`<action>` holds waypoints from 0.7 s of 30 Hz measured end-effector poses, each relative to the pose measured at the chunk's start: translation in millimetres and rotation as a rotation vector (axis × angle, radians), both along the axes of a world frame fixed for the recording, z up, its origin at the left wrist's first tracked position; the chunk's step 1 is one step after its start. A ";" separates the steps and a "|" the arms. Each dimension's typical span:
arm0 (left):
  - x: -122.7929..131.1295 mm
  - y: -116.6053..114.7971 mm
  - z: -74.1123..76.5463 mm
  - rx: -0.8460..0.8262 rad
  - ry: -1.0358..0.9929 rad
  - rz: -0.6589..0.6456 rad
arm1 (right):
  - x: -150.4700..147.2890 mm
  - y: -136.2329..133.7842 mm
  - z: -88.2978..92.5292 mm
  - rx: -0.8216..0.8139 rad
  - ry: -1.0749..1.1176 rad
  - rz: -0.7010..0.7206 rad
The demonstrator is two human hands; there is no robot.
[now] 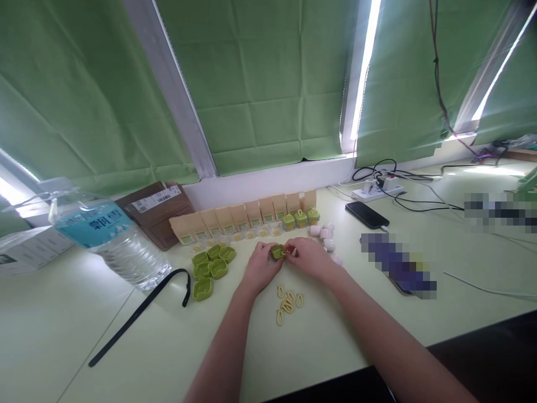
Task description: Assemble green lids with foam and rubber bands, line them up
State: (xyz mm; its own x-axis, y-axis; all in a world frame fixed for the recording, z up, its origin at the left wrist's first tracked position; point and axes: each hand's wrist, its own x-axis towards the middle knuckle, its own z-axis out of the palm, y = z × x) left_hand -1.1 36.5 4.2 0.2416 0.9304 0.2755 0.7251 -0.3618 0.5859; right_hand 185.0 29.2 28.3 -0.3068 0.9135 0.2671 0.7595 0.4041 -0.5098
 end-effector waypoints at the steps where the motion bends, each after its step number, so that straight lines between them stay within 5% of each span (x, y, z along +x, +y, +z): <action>1: 1.3 -0.6 0.2 0.010 -0.013 0.016 | 0.0 -0.2 0.3 0.005 0.000 -0.003; 13: 9.1 -9.7 15.5 0.018 -0.270 0.031 | -6.7 -3.4 7.3 0.139 0.195 0.083; 21: 17.3 -10.9 13.2 0.028 -0.399 -0.079 | -3.0 -2.7 10.6 0.145 0.197 0.032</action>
State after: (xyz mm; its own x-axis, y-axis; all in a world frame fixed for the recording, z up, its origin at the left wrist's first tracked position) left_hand 16.2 25.7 17.5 0.1812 0.9040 0.3872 0.4125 -0.4272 0.8046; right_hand 182.0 26.6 38.9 -0.2635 0.8521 0.4523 0.6367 0.5058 -0.5820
